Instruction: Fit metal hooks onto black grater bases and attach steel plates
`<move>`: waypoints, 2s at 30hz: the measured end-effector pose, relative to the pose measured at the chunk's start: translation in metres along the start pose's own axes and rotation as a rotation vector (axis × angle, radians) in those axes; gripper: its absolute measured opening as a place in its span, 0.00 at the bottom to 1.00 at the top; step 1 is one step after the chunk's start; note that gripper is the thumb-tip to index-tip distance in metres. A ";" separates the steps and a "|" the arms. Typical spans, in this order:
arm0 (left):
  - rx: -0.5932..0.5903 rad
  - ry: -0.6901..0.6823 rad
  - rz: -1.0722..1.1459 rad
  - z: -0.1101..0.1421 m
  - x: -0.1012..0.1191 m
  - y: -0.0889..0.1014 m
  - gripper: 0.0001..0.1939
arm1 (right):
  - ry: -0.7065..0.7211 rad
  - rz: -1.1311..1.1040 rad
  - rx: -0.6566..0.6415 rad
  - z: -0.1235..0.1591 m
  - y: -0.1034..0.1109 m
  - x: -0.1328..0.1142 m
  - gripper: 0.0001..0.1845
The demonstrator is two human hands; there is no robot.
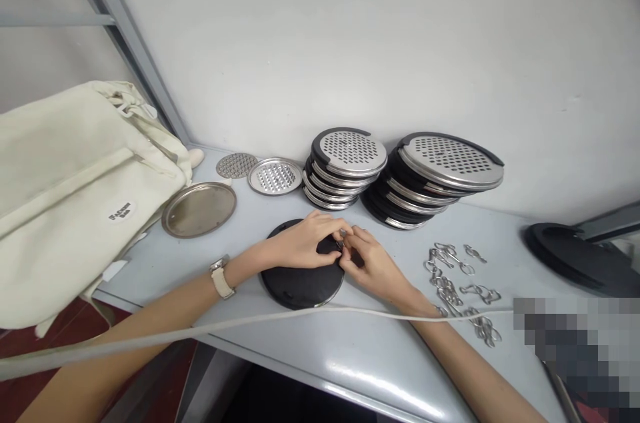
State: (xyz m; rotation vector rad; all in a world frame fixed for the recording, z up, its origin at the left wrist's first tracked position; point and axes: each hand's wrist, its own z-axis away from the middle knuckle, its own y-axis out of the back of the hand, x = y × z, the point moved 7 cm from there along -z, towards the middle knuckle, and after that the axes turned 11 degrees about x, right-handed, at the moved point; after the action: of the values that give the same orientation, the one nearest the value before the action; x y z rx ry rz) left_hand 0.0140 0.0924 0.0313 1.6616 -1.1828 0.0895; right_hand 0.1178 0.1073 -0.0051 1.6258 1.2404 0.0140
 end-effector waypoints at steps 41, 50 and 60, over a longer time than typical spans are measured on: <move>-0.025 0.037 0.079 0.001 -0.004 -0.003 0.17 | 0.012 -0.036 -0.055 -0.001 0.003 0.003 0.11; -0.002 0.008 -0.005 0.004 -0.005 -0.004 0.26 | 0.036 -0.042 -0.036 -0.002 -0.002 -0.001 0.10; -0.024 -0.016 0.023 0.003 -0.002 -0.003 0.24 | -0.031 -0.016 -0.093 0.000 -0.001 0.004 0.11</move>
State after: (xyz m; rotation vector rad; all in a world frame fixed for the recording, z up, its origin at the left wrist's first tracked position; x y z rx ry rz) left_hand 0.0136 0.0911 0.0267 1.6309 -1.2105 0.0758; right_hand 0.1187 0.1097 -0.0082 1.5302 1.2116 0.0364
